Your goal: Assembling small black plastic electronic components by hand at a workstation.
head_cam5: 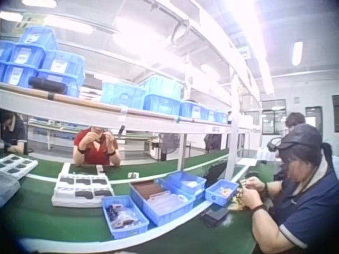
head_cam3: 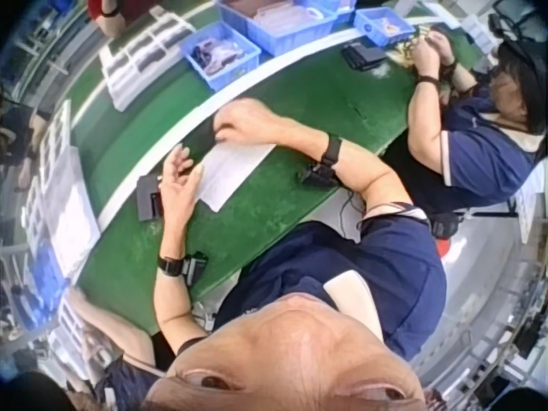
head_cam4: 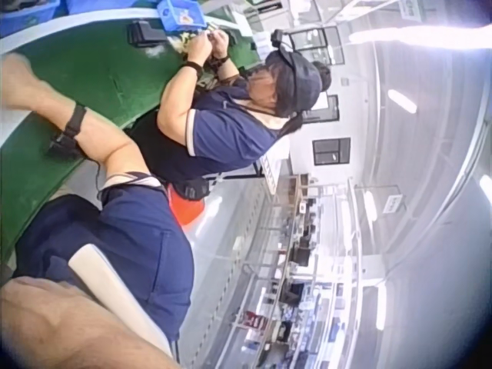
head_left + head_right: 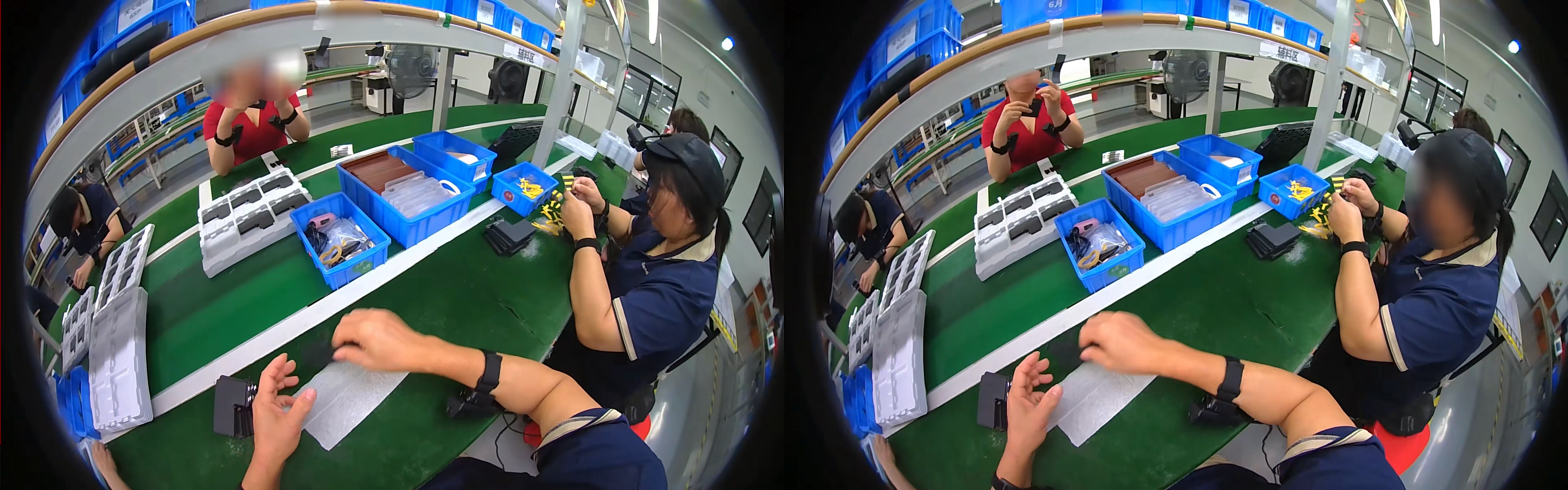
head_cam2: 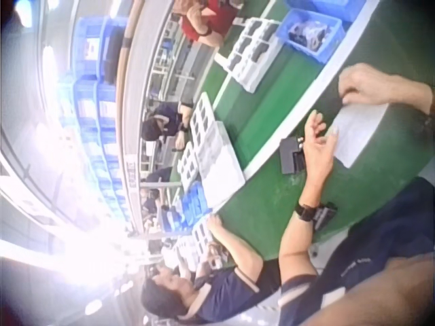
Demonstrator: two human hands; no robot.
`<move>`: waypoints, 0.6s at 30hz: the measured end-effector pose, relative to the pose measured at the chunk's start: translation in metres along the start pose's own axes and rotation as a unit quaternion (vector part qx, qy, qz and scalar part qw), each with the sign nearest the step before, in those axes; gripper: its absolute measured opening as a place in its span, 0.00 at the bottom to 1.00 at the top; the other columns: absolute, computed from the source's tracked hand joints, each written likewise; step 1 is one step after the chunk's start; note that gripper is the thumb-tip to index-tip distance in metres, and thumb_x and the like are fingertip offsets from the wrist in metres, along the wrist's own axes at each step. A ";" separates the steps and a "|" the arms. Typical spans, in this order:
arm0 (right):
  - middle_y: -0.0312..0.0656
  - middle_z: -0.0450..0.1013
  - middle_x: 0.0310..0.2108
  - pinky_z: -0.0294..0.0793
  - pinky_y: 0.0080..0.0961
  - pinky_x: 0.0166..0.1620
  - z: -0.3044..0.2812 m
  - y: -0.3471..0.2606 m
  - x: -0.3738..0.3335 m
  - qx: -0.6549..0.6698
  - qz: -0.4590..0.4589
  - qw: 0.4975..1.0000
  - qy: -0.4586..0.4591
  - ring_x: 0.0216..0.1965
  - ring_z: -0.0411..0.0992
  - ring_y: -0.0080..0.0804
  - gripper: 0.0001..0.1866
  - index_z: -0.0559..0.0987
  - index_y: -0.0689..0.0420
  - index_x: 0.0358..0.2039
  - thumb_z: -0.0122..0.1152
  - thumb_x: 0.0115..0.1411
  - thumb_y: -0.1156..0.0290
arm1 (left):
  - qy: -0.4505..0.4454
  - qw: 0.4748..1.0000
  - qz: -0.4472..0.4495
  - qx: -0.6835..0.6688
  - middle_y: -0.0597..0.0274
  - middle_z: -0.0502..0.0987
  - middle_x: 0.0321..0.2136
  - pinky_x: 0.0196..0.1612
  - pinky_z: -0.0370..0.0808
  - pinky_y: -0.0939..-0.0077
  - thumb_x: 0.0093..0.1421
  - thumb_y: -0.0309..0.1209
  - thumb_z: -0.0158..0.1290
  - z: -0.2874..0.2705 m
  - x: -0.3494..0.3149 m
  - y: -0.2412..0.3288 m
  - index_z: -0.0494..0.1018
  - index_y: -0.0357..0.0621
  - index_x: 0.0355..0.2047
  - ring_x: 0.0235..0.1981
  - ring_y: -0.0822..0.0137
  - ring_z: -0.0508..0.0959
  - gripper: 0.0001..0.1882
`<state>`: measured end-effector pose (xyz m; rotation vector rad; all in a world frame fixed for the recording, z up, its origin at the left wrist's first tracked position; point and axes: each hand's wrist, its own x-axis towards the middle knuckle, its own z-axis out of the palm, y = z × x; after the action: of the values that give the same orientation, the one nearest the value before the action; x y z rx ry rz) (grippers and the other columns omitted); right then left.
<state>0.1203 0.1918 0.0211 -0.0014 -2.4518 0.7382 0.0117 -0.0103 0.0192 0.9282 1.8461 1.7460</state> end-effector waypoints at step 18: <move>0.38 0.73 0.26 0.67 0.31 0.34 0.030 -0.033 -0.011 0.074 -0.075 0.994 0.013 0.30 0.70 0.36 0.07 0.78 0.58 0.31 0.62 0.53 0.71 | -0.028 0.993 -0.029 -0.109 0.58 0.77 0.30 0.34 0.74 0.84 0.55 0.19 0.56 0.001 -0.006 -0.007 0.72 0.31 0.34 0.29 0.76 0.76 0.06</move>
<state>0.1189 0.1468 0.0122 0.2257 -2.3377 0.8447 0.0154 -0.0134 0.0116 0.8207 1.5935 1.8239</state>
